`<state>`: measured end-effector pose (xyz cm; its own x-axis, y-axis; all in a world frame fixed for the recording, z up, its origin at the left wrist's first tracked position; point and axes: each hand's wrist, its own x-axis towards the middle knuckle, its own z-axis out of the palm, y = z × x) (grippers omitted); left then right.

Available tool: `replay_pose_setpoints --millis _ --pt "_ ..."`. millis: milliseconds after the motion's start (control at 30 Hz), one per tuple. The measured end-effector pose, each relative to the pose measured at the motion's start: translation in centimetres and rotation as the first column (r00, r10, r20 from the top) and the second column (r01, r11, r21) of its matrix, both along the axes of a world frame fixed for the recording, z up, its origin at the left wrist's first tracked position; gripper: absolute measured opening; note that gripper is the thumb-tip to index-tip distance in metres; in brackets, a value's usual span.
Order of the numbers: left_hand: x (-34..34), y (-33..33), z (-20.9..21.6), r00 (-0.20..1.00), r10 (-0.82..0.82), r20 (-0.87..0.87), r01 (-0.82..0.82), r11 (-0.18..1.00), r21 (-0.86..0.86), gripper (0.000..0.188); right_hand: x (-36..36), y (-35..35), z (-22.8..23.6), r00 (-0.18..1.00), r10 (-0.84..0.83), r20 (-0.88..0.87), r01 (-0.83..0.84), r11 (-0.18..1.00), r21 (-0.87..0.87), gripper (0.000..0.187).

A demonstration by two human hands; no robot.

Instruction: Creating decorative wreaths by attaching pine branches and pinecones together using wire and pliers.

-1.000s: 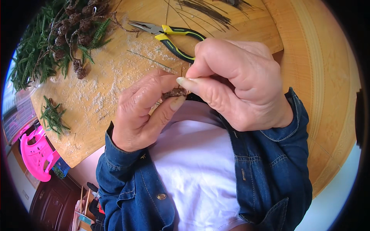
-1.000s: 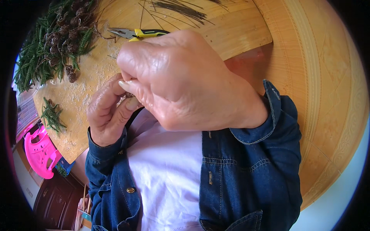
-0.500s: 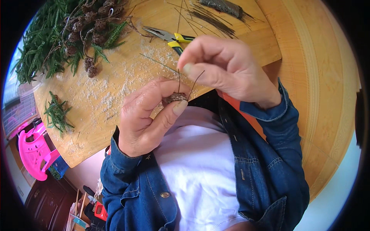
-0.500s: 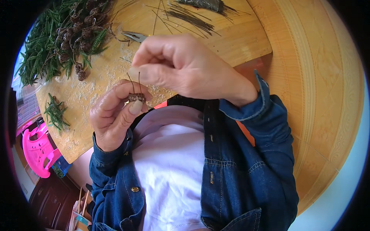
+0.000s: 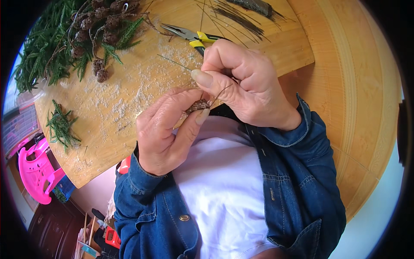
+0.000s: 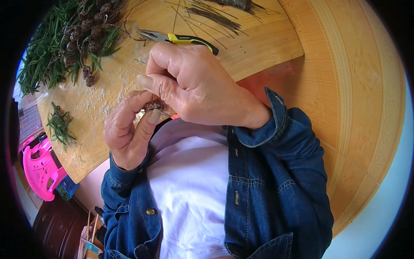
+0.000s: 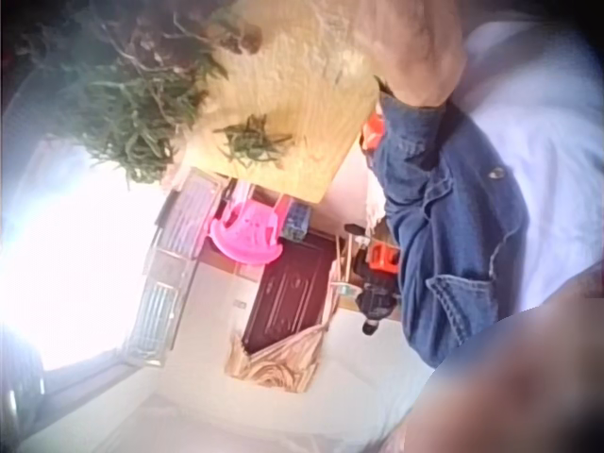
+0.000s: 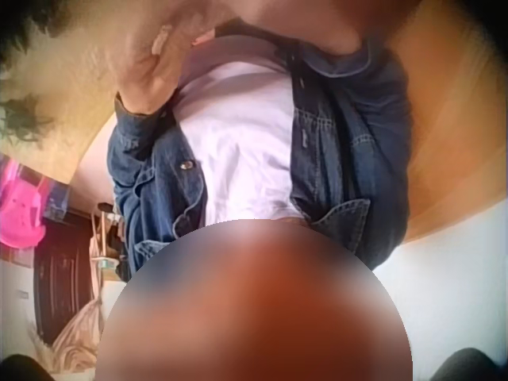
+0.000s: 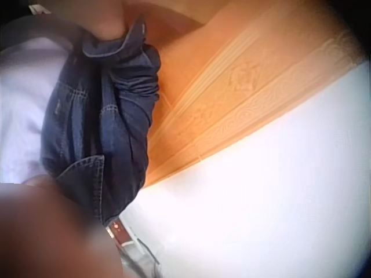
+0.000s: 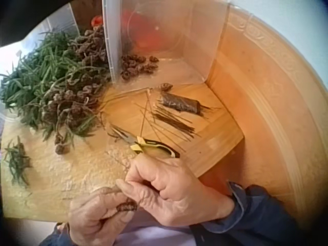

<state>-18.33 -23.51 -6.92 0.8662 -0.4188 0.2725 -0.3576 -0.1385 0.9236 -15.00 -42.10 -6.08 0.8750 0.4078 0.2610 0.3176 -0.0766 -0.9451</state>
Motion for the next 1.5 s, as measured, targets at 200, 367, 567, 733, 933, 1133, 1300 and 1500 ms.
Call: replay_pose_setpoints --millis 200,367,567,733,933,1133,1300,1500 --pt "0.1 -0.3 0.5 0.998 0.059 -0.008 -0.058 0.997 0.056 0.024 -0.2 0.1 0.8 0.976 -0.107 0.191 0.138 0.979 -0.153 0.015" --pt "-0.2 0.1 0.2 0.995 0.087 -0.051 -0.082 0.993 0.087 0.021 -0.5 0.5 0.7 0.988 -0.152 0.033 0.153 0.987 -0.047 0.013" --pt "0.0 0.2 -0.6 0.986 0.141 -0.093 -0.145 0.988 -0.043 0.02 -1.0 -1.0 1.7 0.934 -0.041 -0.354 0.067 0.996 0.061 0.011" --pt "0.2 0.2 -0.3 0.989 0.142 -0.034 -0.143 0.99 -0.007 0.019 -1.5 -0.8 1.8 0.997 0.006 -0.073 -0.009 0.999 -0.036 0.009" --pt "-0.1 -0.1 -0.3 0.99 0.137 -0.036 -0.137 0.991 0.009 0.02 -0.9 -0.4 1.5 0.991 -0.081 0.107 0.088 0.994 -0.065 0.01" --pt "-0.5 -0.2 -0.3 0.971 0.197 -0.134 -0.207 0.977 -0.059 0.019 -1.5 -0.6 1.2 0.899 -0.046 0.436 0.123 0.981 -0.149 0.01" --pt "-0.5 -0.4 -0.6 0.957 0.213 -0.199 -0.239 0.963 -0.122 0.017 -2.4 -1.1 1.4 0.823 0.06 0.565 0.195 0.904 -0.379 0.016" --pt "-0.2 -0.2 -0.9 0.982 0.176 -0.065 -0.181 0.979 -0.092 0.017 -2.6 -0.4 1.7 0.809 0.034 0.587 0.261 0.874 -0.41 0.021"
